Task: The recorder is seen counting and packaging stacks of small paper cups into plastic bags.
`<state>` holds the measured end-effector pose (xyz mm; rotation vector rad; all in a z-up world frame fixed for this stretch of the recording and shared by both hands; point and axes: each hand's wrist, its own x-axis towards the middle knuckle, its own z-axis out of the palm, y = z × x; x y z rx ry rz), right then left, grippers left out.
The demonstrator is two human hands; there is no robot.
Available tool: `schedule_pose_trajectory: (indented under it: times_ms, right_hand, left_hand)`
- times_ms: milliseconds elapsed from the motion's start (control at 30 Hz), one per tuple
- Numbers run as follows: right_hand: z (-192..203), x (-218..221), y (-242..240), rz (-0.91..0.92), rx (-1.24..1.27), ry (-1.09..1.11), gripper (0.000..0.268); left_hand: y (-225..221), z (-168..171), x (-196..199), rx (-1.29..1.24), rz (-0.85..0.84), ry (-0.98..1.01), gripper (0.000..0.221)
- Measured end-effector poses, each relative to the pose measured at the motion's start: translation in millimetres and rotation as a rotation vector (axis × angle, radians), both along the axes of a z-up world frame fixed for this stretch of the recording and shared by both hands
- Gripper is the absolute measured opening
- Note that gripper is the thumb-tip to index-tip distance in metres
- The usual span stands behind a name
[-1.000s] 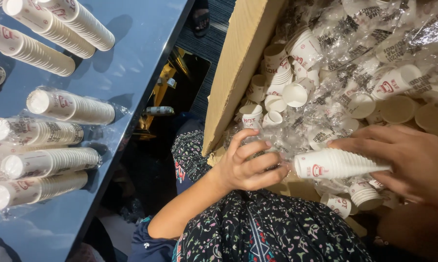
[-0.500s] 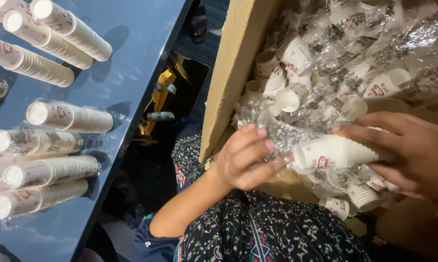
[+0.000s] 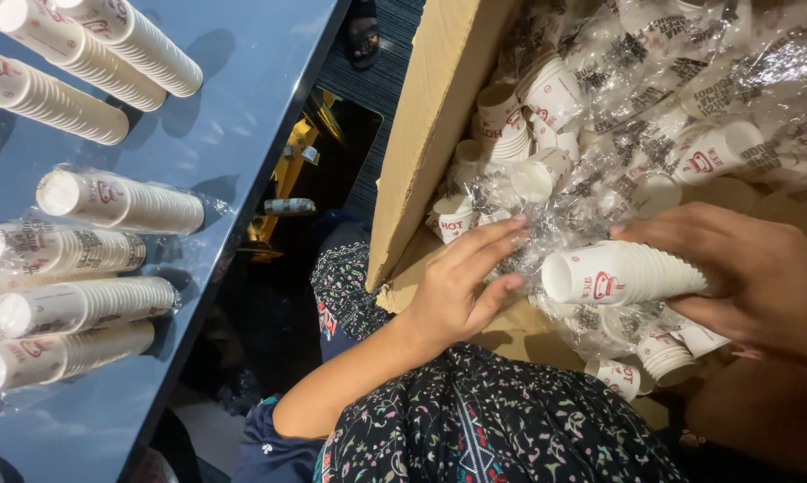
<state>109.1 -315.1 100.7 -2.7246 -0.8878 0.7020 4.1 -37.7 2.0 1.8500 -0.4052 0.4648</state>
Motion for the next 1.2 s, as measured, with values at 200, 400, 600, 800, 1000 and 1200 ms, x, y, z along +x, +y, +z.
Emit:
schedule_pose_trajectory:
  times_ms: [200,400,600,800,1000,1200]
  right_hand:
    - [-22.0,8.3,-33.3,0.070,0.484,-0.006,0.079]
    - [-2.9,-17.9,12.4,0.081,0.849,0.272,0.077]
    - [-30.6,-27.6,24.6,0.176,0.857,0.386,0.075]
    - [-11.9,-39.5,31.6,0.247,0.582,0.117,0.095]
    - [-10.0,-46.0,-2.9,0.043,0.705,0.283,0.093]
    - [25.3,-22.0,-47.4,-0.014,0.552,0.218,0.101]
  left_hand:
    - [-8.8,2.7,7.7,-0.139,0.157,-0.007,0.018]
    - [-2.7,30.8,12.9,-0.130,0.212,-0.244,0.039]
    - [-6.8,21.0,8.6,-0.029,0.176,-0.267,0.049]
    - [-1.4,31.0,5.8,0.162,0.173,-0.309,0.040]
    - [6.2,23.1,2.8,0.325,0.214,-0.442,0.030]
    - [5.0,27.3,0.0,0.329,0.239,-0.471,0.044]
